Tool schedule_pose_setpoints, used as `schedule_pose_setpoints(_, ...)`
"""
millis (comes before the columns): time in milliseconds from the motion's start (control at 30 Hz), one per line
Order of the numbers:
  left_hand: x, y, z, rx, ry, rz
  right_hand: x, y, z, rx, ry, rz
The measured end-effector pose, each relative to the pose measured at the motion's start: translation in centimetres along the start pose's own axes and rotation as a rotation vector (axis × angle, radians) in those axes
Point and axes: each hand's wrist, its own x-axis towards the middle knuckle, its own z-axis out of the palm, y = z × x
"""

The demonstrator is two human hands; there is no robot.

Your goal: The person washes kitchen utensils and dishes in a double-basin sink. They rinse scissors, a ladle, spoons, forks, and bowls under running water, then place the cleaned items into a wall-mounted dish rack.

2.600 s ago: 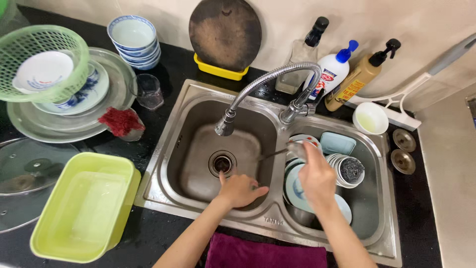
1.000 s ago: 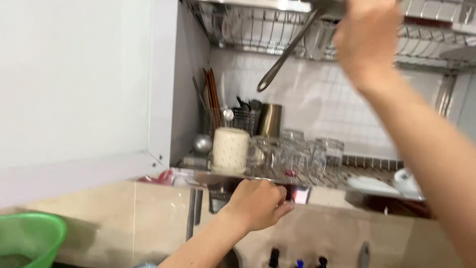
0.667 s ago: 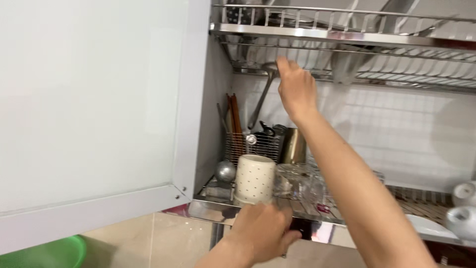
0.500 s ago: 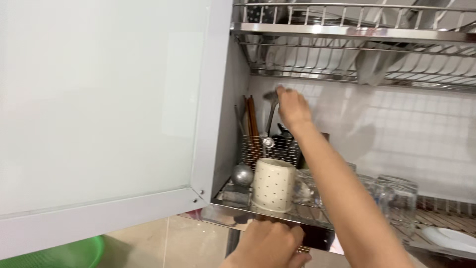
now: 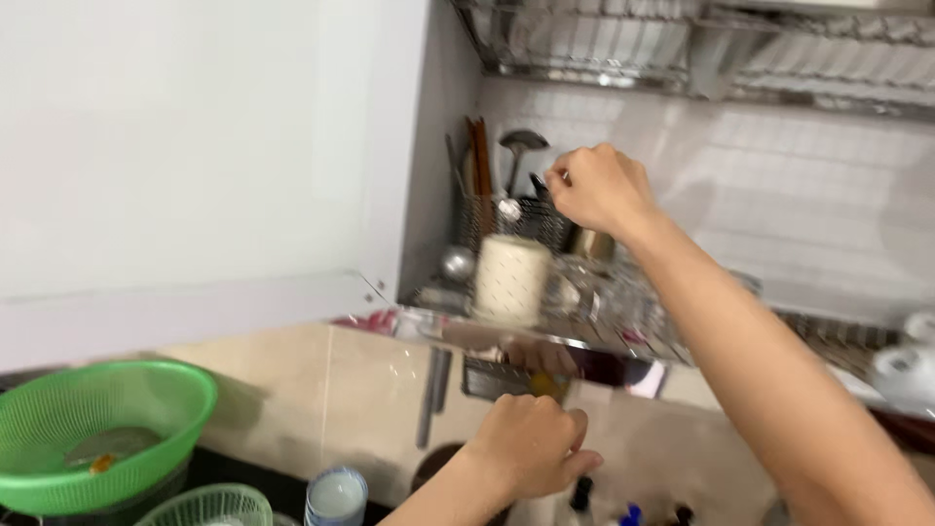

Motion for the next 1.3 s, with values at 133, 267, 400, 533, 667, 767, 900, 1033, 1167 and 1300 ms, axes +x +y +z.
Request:
schedule_pose_setpoints(133,-0.1,3.8,4.1,0.076,-0.088,0.017,-8.4,0.9,-1.8,0.009,-0.098,-0.117)
schedule_pose_setpoints(267,-1.6,6.9,9.0,0.003,-0.15,0.002,-19.4,2.5,-0.3,0.013,-0.179,-0.152)
schedule_pose_setpoints(400,-4.0,8.4,14.7,0.048,-0.267,-0.046,-29.9,3.9,2.4,0.061,-0.437,-0.152)
schedule_pose_setpoints(533,-7.4,7.7,21.4,0.023,-0.351,-0.028,-39.6,5.8,6.7,0.037,-0.64,0.001)
schedule_pose_setpoints(667,-13.0,6.8,26.9,-0.146,-0.328,-0.035,-48.2,6.7,12.0,0.067,-0.808,0.205)
schedule_pose_setpoints(767,-16.0,6.1,30.4,-0.085,-0.435,-0.089,-54.5,8.2,16.7,0.129,-0.817,0.229)
schedule_pose_setpoints(900,-20.5,5.7,34.3,-0.218,-0.491,-0.203,-63.5,9.3,24.0,0.155,-0.99,0.409)
schedule_pose_setpoints(1033,-24.9,6.0,36.9,-0.3,-0.57,-0.265,-72.7,10.1,30.0,0.199,-1.185,0.551)
schedule_pose_setpoints(1167,-27.1,5.8,38.4,-0.331,-0.644,-0.357,-79.5,11.5,34.0,0.262,-1.215,0.59)
schedule_pose_setpoints(1300,-28.3,5.3,39.8,-0.412,-0.61,-0.452,-83.5,12.9,37.3,0.338,-1.282,0.643)
